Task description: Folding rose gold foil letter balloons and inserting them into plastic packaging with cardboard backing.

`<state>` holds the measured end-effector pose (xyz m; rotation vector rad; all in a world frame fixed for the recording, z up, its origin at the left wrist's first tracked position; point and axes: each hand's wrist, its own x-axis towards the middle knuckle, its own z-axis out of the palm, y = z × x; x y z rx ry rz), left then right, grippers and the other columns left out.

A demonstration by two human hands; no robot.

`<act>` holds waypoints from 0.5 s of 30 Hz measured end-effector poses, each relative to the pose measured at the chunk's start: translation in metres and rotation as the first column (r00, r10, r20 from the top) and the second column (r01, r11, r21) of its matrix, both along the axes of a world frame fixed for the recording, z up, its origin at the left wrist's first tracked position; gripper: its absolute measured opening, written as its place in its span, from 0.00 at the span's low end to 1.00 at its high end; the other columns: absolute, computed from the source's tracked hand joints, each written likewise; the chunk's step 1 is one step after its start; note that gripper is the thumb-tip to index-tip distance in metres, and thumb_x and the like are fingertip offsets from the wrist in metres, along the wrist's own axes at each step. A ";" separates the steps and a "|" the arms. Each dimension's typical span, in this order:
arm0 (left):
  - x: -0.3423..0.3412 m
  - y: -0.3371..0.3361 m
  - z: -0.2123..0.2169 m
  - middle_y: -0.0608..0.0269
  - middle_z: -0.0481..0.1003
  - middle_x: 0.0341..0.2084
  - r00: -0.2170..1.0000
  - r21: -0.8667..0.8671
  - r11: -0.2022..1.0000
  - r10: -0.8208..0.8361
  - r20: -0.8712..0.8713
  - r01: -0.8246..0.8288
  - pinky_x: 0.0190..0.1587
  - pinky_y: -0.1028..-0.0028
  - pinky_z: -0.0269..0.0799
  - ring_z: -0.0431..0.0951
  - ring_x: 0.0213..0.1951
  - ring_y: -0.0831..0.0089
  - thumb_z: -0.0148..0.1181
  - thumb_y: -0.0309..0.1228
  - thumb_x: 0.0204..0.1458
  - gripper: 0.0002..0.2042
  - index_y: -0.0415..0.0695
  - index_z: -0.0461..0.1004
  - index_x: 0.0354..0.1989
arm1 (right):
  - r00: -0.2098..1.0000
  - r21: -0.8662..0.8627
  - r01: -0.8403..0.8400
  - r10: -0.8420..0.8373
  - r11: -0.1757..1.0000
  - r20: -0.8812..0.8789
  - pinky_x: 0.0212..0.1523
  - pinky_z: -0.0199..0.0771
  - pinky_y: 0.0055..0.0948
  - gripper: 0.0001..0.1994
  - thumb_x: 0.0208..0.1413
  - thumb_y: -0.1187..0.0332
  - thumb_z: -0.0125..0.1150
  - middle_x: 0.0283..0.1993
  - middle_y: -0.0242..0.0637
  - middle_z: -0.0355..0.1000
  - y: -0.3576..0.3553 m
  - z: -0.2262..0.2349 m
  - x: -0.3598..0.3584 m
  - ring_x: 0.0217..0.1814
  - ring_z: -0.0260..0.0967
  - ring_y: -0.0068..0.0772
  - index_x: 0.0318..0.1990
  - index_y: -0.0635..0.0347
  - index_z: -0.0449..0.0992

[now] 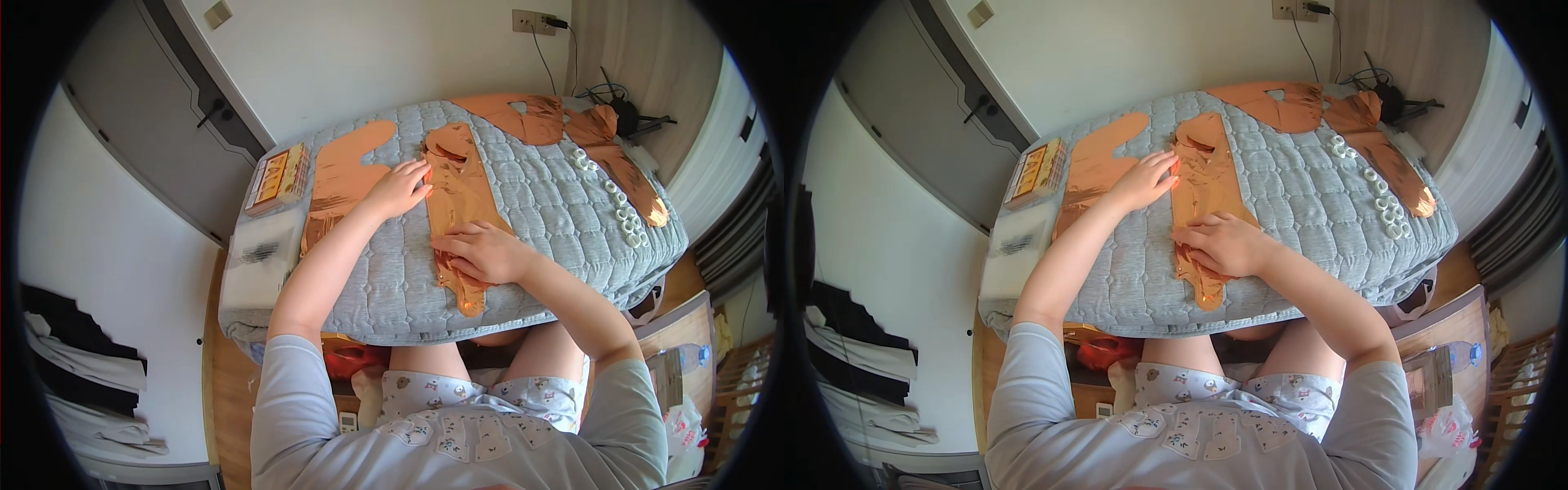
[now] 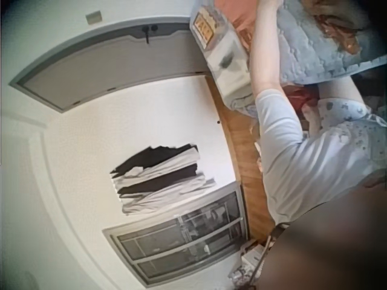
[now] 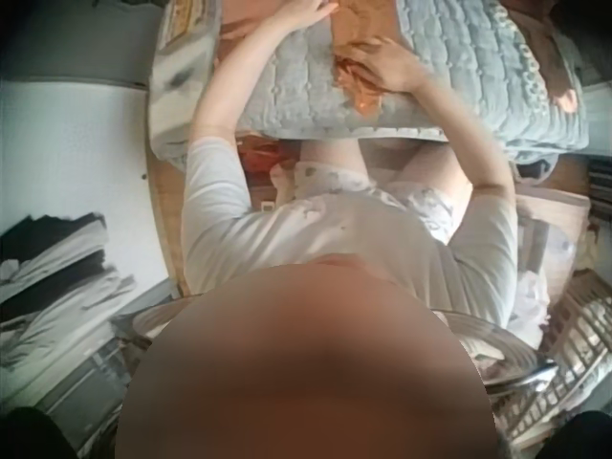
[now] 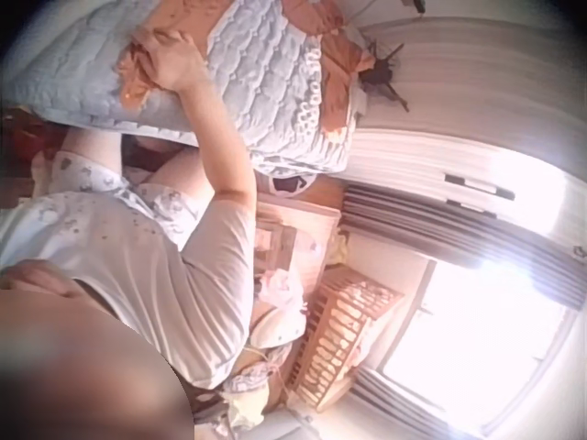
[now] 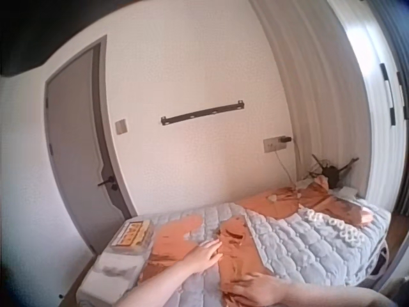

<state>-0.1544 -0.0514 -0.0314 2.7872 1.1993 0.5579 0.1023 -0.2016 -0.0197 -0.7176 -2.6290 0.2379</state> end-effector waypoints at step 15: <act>-0.010 0.001 0.011 0.56 0.73 0.61 0.972 0.285 0.953 -0.037 -0.233 0.105 0.69 0.57 0.62 0.68 0.66 0.58 0.57 0.48 0.63 0.27 0.40 0.70 0.64 | 0.996 -0.110 -0.058 0.050 0.992 -0.071 0.66 0.67 0.44 0.22 0.64 0.64 0.60 0.59 0.40 0.76 0.004 0.007 0.000 0.65 0.69 0.46 0.64 0.55 0.72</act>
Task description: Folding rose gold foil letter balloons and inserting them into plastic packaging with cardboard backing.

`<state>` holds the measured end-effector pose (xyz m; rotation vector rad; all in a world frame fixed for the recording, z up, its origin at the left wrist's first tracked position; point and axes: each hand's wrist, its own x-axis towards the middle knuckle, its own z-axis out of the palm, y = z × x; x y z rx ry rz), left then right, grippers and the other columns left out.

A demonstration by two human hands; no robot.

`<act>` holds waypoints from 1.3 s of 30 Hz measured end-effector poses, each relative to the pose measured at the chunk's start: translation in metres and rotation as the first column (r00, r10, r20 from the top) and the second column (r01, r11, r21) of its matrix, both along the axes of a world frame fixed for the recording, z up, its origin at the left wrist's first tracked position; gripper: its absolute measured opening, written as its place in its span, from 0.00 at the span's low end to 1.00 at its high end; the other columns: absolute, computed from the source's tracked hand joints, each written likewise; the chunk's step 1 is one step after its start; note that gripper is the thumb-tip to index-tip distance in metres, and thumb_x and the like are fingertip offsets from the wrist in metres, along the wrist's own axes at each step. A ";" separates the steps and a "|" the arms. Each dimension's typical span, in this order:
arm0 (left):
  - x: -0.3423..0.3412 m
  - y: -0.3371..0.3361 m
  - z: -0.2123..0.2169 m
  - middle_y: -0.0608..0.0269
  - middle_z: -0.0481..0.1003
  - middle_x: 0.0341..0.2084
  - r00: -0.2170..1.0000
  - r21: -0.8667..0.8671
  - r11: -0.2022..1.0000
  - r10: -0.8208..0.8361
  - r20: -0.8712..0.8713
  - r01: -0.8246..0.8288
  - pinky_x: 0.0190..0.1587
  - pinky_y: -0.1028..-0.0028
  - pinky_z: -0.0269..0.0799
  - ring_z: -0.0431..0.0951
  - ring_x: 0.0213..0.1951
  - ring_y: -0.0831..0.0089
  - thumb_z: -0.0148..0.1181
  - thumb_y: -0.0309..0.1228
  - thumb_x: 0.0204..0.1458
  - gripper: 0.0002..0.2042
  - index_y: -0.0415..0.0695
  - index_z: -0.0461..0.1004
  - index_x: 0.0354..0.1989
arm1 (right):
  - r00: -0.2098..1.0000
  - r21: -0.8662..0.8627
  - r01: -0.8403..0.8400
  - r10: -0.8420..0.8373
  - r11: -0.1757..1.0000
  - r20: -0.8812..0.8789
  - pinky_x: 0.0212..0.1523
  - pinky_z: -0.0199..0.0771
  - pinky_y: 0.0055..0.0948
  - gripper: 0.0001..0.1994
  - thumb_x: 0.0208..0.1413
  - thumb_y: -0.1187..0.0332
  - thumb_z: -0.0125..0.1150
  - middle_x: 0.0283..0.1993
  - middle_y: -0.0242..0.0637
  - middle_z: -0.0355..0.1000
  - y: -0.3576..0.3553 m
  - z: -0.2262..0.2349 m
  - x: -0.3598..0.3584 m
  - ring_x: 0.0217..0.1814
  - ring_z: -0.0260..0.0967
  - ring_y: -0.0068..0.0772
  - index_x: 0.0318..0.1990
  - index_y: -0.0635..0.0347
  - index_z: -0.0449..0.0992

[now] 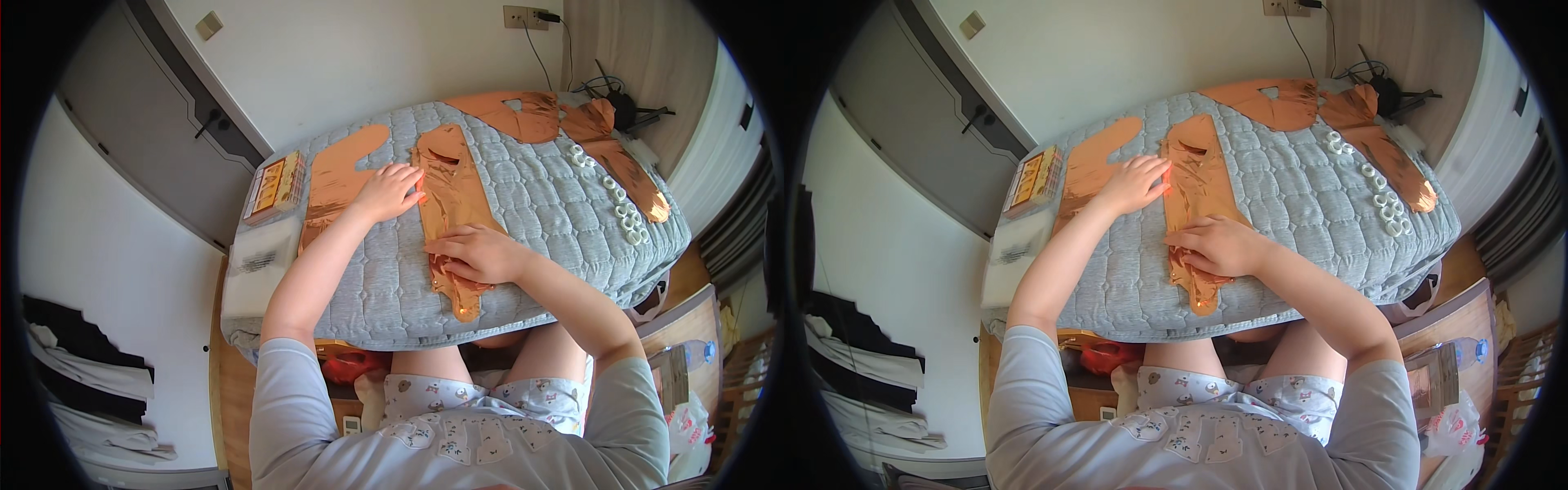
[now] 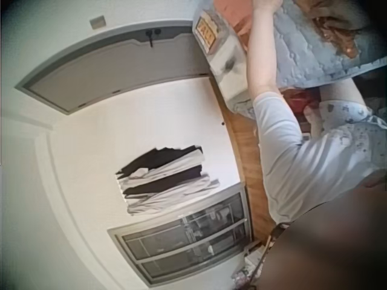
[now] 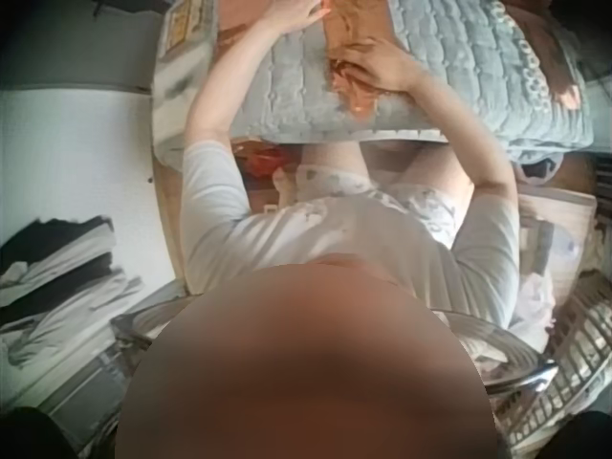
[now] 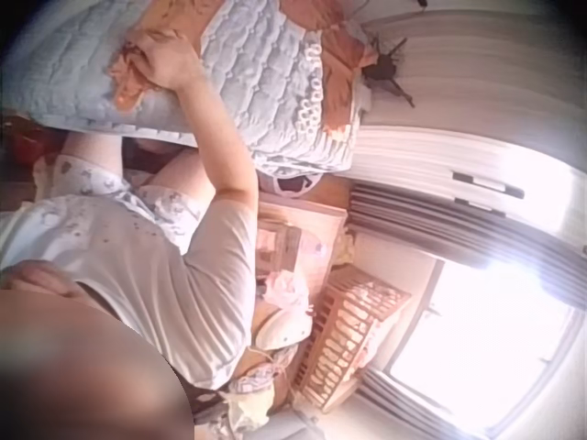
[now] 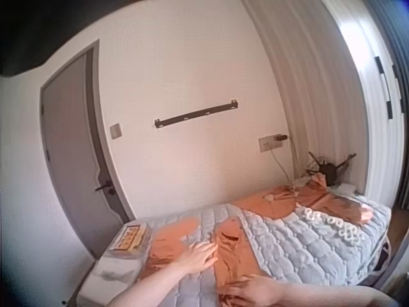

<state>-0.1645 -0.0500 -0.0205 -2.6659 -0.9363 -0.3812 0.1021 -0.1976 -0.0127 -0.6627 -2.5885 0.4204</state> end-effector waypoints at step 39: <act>0.052 -0.051 -0.002 0.51 0.54 0.76 0.864 -0.680 0.611 -0.014 0.503 0.405 0.75 0.64 0.55 0.54 0.76 0.58 0.47 0.46 0.71 0.31 0.43 0.54 0.76 | 0.995 -0.021 0.039 -0.037 0.999 0.092 0.71 0.59 0.48 0.21 0.66 0.63 0.55 0.66 0.34 0.72 -0.002 -0.001 0.004 0.70 0.64 0.44 0.66 0.50 0.71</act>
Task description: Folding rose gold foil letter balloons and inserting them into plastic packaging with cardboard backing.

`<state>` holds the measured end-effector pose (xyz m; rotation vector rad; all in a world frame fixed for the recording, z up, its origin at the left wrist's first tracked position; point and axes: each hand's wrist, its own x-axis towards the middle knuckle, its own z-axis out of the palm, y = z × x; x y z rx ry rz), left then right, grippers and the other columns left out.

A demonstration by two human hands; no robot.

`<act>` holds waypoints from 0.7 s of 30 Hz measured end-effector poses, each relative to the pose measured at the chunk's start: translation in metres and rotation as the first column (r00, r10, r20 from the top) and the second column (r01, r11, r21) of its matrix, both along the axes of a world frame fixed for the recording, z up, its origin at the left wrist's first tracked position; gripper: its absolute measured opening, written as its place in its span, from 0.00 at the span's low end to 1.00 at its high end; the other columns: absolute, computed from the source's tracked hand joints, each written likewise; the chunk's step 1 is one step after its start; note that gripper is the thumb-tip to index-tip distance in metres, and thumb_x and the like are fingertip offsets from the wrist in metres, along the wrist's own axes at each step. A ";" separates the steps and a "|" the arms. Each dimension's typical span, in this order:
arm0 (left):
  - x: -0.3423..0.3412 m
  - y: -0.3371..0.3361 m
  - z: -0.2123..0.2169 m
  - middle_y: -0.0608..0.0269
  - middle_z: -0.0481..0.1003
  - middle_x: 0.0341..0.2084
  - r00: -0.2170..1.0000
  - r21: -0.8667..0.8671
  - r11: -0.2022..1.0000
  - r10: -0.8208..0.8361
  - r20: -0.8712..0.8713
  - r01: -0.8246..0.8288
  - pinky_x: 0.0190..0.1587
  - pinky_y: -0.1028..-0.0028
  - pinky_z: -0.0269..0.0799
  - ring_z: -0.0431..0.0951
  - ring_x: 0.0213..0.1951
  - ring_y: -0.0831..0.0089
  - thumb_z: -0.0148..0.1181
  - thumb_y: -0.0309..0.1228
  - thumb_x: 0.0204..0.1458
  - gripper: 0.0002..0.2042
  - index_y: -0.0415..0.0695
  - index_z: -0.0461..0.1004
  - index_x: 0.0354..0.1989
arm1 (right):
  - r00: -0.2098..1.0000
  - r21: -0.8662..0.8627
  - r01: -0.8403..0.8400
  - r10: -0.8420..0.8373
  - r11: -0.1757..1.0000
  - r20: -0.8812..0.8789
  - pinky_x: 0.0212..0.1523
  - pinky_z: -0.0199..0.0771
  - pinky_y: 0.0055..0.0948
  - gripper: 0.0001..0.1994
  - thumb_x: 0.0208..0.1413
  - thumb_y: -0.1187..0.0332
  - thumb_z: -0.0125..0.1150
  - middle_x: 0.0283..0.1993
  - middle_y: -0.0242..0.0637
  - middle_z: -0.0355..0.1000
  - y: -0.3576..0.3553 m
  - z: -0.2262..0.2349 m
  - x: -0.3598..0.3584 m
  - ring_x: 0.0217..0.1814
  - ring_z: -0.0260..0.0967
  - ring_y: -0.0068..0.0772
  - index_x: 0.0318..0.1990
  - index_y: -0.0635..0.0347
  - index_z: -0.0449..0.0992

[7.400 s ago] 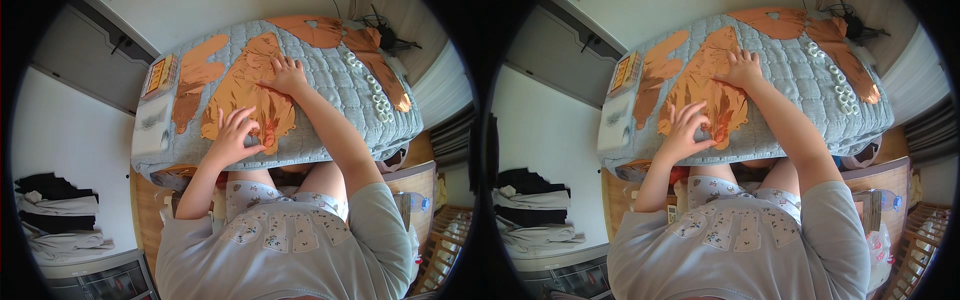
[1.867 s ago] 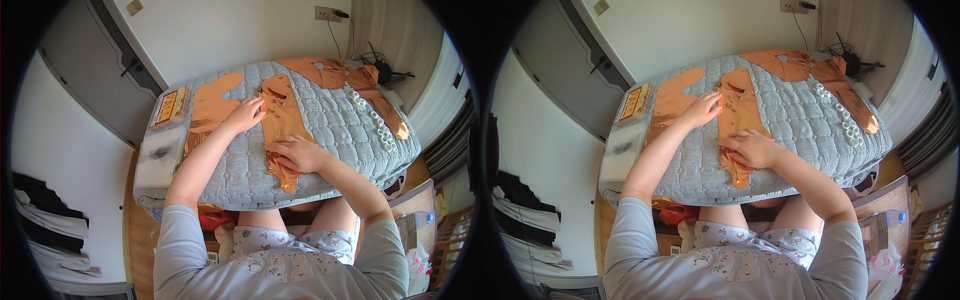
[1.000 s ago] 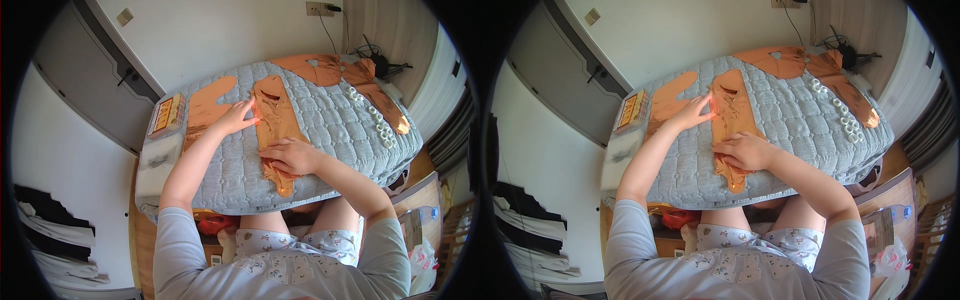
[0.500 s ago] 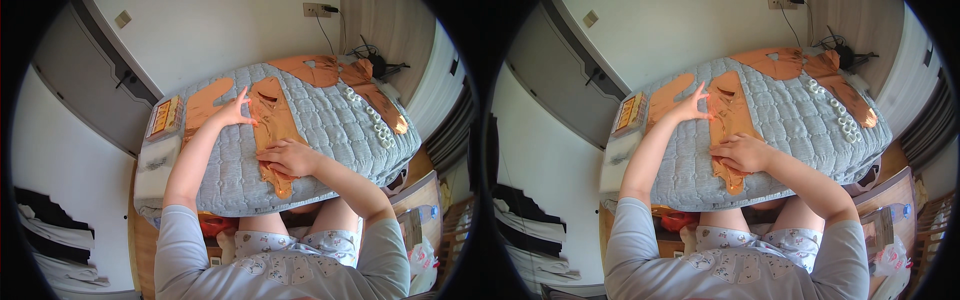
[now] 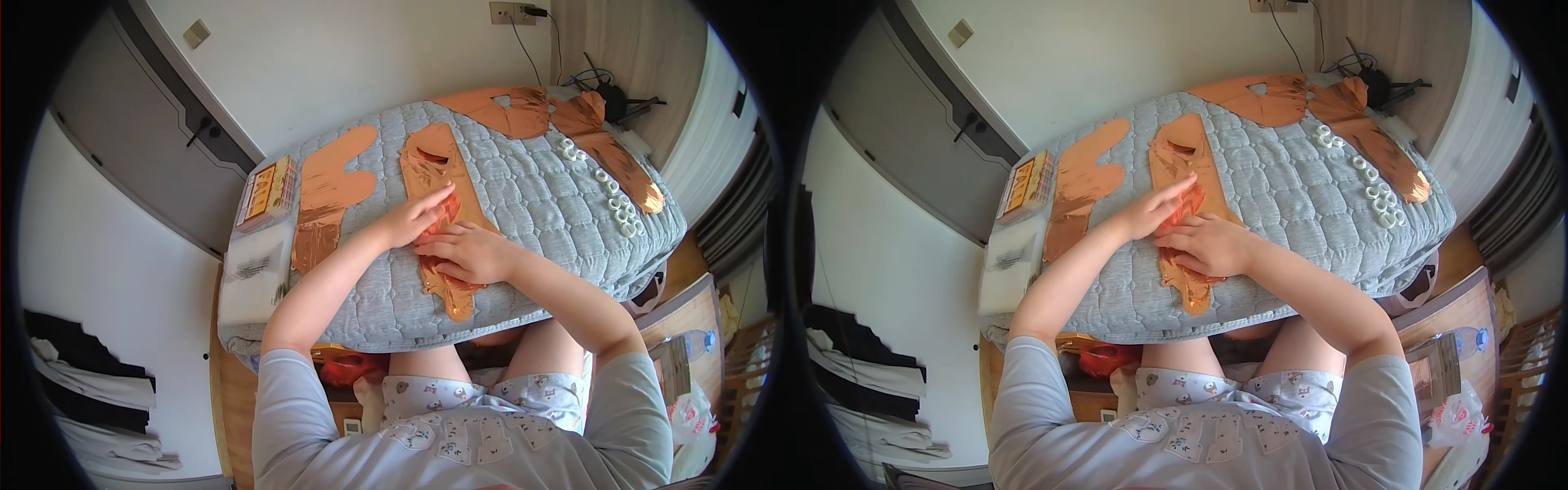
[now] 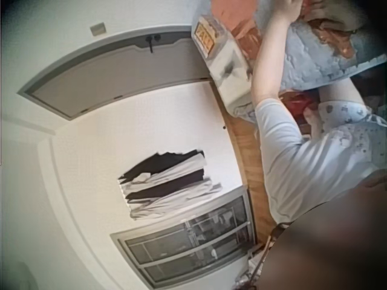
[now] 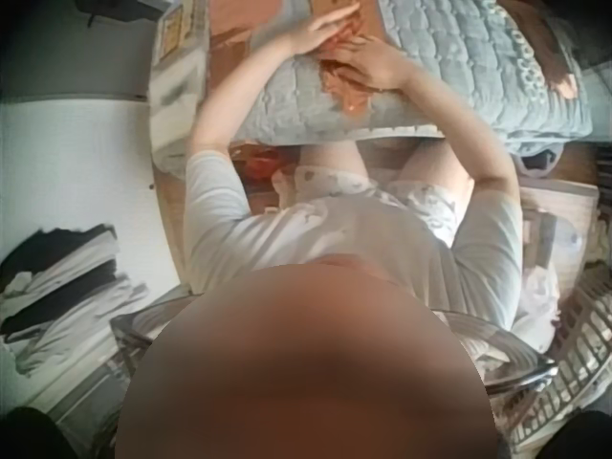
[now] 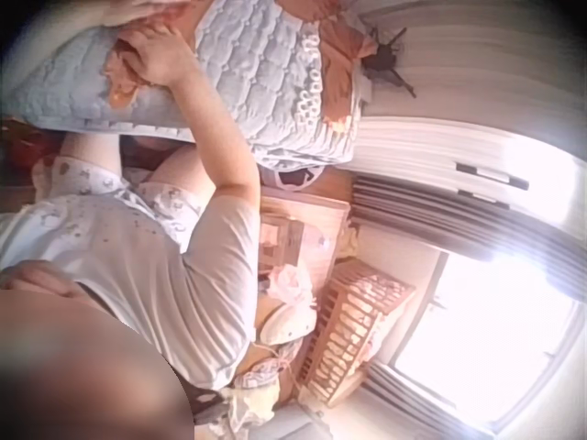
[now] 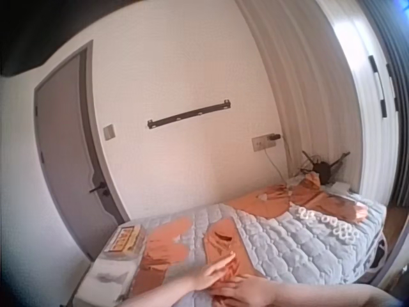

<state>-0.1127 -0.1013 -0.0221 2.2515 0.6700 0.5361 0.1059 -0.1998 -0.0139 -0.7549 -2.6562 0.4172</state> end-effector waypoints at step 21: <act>0.007 -0.014 -0.012 0.46 0.49 0.77 0.913 0.464 0.876 0.075 -0.400 0.131 0.77 0.58 0.48 0.48 0.78 0.51 0.58 0.66 0.54 0.50 0.45 0.51 0.78 | 0.544 -0.588 0.363 -0.677 0.723 -0.496 0.68 0.65 0.39 0.11 0.68 0.68 0.52 0.57 0.40 0.76 0.015 -0.008 0.044 0.65 0.69 0.41 0.51 0.62 0.76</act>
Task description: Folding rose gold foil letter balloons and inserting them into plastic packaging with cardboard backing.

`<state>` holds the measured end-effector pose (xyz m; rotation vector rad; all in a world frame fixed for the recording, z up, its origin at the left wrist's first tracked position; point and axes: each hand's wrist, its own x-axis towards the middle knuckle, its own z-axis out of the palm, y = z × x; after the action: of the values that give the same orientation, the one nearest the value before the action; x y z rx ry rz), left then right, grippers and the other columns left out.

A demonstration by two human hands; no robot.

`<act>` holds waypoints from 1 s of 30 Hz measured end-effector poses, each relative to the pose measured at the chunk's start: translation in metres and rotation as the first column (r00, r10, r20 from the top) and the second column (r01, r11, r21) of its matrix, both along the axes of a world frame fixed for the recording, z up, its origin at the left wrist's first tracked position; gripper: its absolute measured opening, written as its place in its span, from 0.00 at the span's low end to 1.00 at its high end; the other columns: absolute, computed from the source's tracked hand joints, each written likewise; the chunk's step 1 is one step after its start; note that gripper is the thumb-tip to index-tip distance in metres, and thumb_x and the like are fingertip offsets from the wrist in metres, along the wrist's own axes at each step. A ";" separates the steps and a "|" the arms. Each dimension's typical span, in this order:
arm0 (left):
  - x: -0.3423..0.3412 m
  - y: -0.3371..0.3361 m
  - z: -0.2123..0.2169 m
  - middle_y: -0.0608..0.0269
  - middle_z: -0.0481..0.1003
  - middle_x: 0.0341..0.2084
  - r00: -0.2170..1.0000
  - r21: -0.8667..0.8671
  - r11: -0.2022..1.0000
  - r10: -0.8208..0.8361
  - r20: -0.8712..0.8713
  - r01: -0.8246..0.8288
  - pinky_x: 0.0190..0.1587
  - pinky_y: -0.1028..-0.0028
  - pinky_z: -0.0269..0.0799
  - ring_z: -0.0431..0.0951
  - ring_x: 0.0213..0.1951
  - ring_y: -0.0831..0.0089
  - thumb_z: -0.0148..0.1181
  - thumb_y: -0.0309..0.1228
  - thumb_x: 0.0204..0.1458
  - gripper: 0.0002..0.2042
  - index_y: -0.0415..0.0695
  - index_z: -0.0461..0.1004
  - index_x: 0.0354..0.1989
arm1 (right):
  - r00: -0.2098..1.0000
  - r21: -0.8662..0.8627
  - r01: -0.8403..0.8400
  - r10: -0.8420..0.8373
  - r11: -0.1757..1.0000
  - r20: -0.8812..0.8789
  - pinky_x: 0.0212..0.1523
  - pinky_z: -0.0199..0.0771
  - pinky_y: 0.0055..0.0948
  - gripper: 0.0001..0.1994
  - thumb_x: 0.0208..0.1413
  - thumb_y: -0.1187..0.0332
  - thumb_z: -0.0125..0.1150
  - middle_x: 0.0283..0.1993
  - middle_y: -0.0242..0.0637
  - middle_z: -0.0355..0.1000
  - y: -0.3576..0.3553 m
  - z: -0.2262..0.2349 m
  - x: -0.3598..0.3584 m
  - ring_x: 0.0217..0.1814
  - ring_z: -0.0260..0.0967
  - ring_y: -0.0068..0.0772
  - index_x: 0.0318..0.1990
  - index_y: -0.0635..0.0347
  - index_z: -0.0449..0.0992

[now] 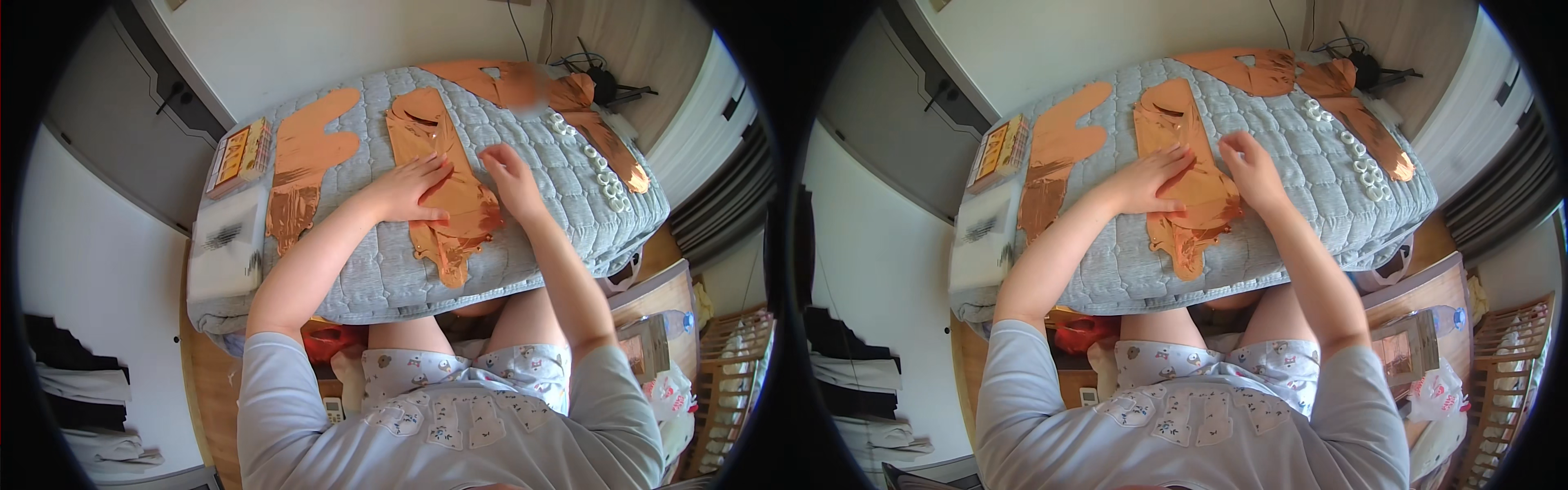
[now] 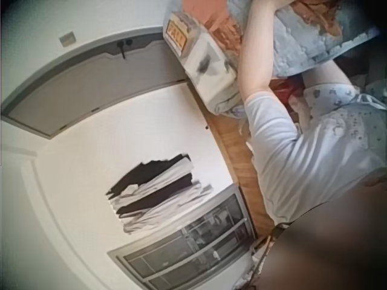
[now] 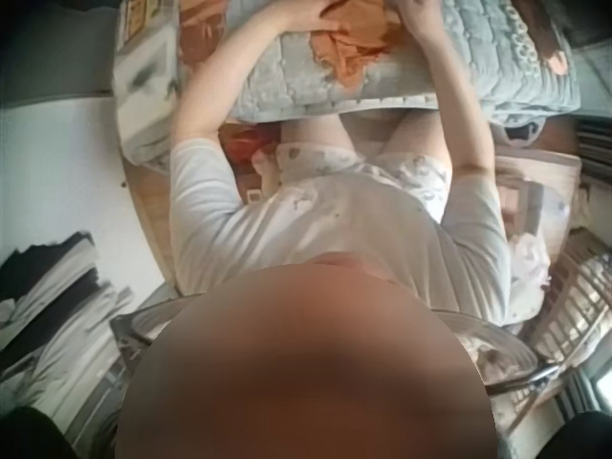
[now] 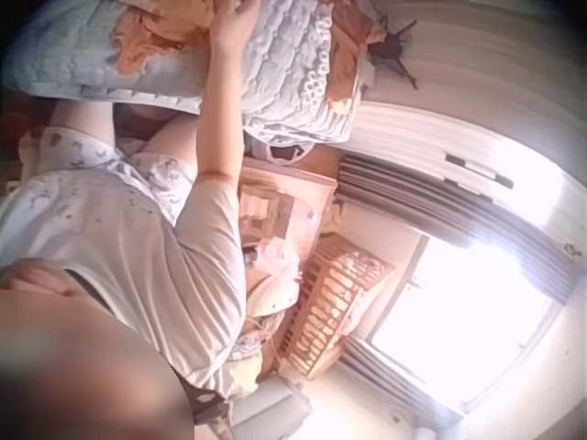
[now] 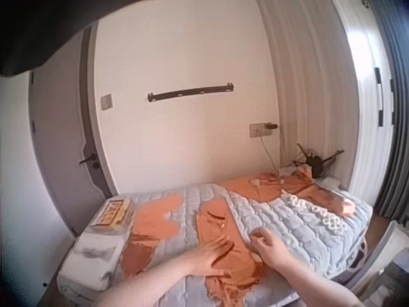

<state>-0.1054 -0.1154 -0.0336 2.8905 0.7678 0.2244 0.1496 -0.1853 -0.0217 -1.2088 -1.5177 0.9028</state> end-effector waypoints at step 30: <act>-0.001 -0.009 0.008 0.41 0.48 0.77 0.998 -0.021 0.998 0.059 -0.008 -0.060 0.78 0.60 0.47 0.49 0.77 0.48 0.64 0.65 0.51 0.58 0.46 0.36 0.80 | 0.776 0.073 0.366 -0.347 0.928 0.527 0.48 0.79 0.42 0.25 0.55 0.63 0.70 0.44 0.52 0.81 -0.080 0.017 -0.050 0.46 0.80 0.53 0.58 0.64 0.74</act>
<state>-0.1060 -0.1248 -0.0260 2.8523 0.8529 0.2115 0.0991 -0.2655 -0.0047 -1.8071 -1.6084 0.3416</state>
